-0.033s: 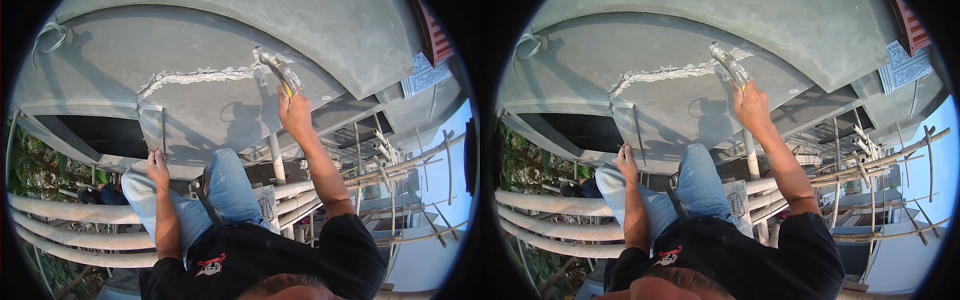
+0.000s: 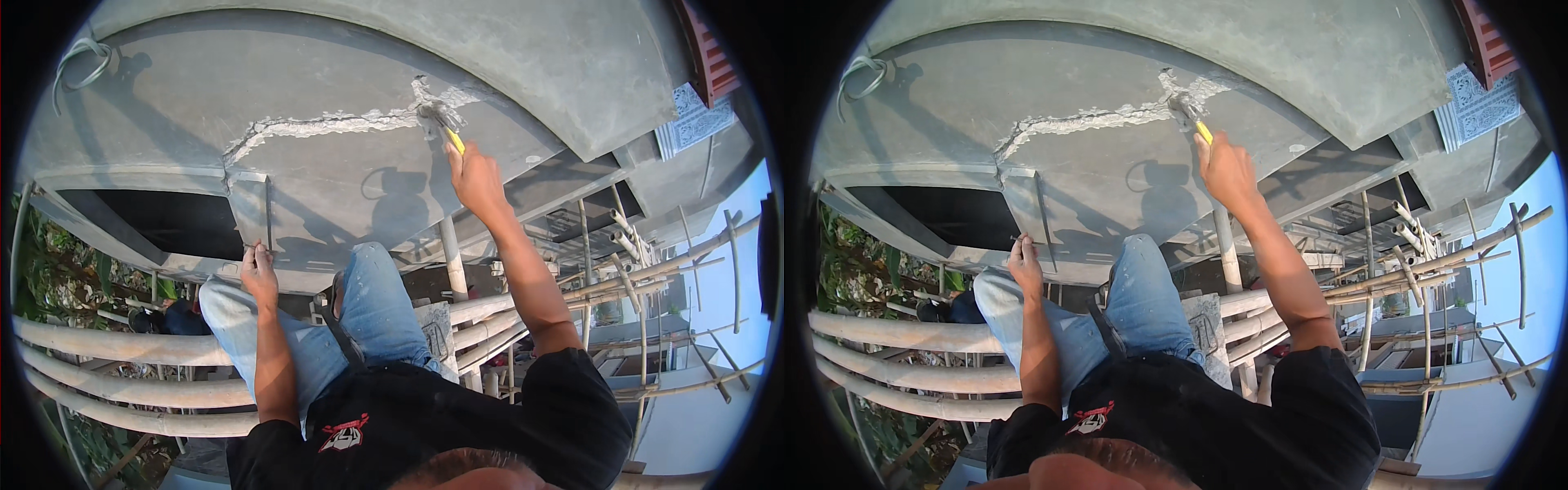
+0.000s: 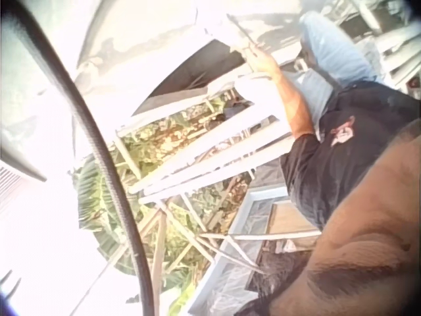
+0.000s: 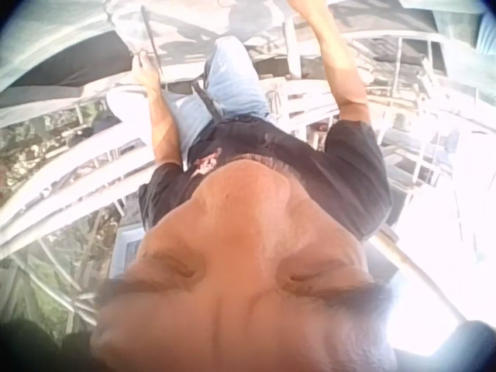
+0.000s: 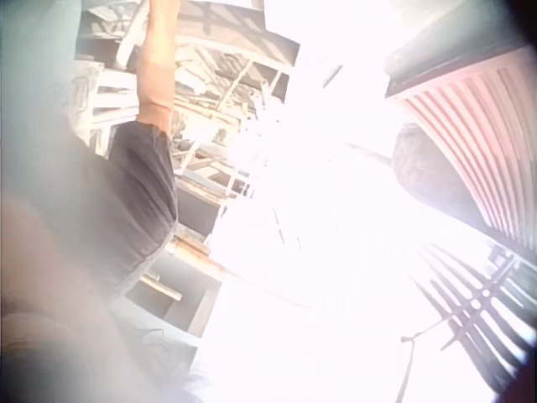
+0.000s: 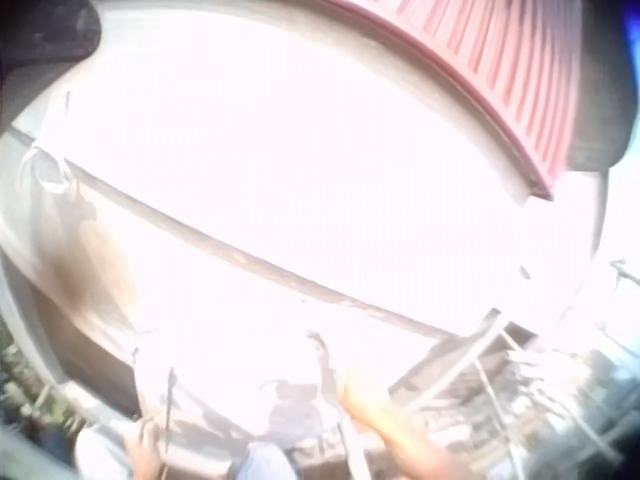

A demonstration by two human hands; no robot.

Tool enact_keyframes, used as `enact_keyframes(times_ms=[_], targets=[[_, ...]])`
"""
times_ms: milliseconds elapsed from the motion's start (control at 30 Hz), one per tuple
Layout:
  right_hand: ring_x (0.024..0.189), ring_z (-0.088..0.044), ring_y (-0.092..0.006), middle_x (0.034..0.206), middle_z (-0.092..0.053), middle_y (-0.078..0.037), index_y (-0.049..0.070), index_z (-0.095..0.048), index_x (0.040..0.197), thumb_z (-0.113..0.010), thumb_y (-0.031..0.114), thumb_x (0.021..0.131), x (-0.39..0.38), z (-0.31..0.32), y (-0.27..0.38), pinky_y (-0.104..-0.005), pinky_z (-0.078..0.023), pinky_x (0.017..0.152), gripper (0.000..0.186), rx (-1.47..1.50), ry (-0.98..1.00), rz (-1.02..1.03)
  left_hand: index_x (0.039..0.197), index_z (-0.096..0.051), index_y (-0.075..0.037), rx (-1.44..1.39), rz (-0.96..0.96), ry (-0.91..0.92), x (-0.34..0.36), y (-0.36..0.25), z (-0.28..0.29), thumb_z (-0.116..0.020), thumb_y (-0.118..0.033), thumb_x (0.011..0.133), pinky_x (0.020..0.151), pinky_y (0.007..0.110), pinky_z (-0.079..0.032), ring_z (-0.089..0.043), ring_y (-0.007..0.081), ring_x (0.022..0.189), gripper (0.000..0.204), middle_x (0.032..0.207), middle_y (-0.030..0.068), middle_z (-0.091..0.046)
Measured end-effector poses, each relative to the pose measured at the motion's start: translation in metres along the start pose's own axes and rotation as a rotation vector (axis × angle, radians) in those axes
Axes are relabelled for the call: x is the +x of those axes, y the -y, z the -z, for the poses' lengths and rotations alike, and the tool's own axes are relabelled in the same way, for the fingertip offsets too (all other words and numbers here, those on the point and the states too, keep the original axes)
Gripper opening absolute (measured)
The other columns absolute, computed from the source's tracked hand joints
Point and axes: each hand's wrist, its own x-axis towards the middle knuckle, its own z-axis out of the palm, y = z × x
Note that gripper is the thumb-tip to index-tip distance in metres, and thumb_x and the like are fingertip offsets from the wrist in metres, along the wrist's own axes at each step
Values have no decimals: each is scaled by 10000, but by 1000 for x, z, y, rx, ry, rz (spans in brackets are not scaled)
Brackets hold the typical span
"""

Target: The person uses a hammer and a small metal tool to chip away loose material from a horizontal crack in a concrete wall while perched on bamboo scaffolding.

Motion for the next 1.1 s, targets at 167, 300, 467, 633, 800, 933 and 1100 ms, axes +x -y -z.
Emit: enact_keyframes(times_ms=[167, 300, 467, 633, 800, 933, 1100], targets=[[615, -607, -486, 610, -588, -280, -53, -552, 886, -537, 317, 975, -24, 7, 15, -547, -458, 539, 381, 151, -115, 43, 1124, -656, 31, -3, 36, -2, 0, 6, 9, -573, -203, 979, 605, 202, -440, -508, 48, 669, 287, 809, -21, -592], [605, -608, -478, 608, -584, -286, -53, -550, 921, -548, 308, 968, -1, -15, -14, -544, -462, 540, 364, 30, -16, 56, 1128, -652, 24, -44, -38, -7, 2, 11, -5, -574, -212, 980, 573, 192, -422, -505, 37, 669, 289, 807, -24, -590], [596, -604, -479, 605, -585, -277, -40, -545, 894, -548, 291, 968, -16, -10, -12, -543, -459, 533, 339, 147, -151, 77, 1110, -643, 60, 0, 70, 53, 4, 6, -5, -525, -203, 996, 691, 236, -464, -531, 82, 735, 310, 858, 15, -601], [601, -601, -487, 593, -575, -273, -32, -545, 859, -539, 292, 974, -28, -21, -27, -542, -457, 537, 344, 53, -27, -26, 1152, -618, 50, 83, -39, 55, -5, 15, -2, -504, -210, 1013, 741, 240, -480, -568, 99, 809, 317, 903, 40, -622], [614, -590, -460, 627, -585, -250, -29, -563, 852, -548, 313, 970, -118, -53, -39, -498, -445, 557, 362, 427, -4, -231, 1108, -607, 39, 22, -203, 162, -22, -23, -33, -509, -117, 1004, 802, 255, -503, -609, 123, 892, 212, 978, 64, -640], [598, -605, -398, 618, -577, -227, -25, -585, 815, -551, 326, 970, -186, -81, -49, -445, -444, 562, 385, 642, 0, -513, 1046, -627, 15, 233, -663, 401, -34, -96, -100, -574, 0, 931, 830, 321, -519, -651, 217, 940, 127, 1013, 127, -660], [550, -578, -290, 615, -566, -189, -23, -585, 813, -558, 326, 970, -224, -105, -52, -401, -435, 552, 383, 758, -1, -607, 1038, -639, -44, 267, -1310, 646, -23, -180, -173, -645, 135, 740, 781, 375, -543, -661, 317, 935, 347, 977, 128, -633]])
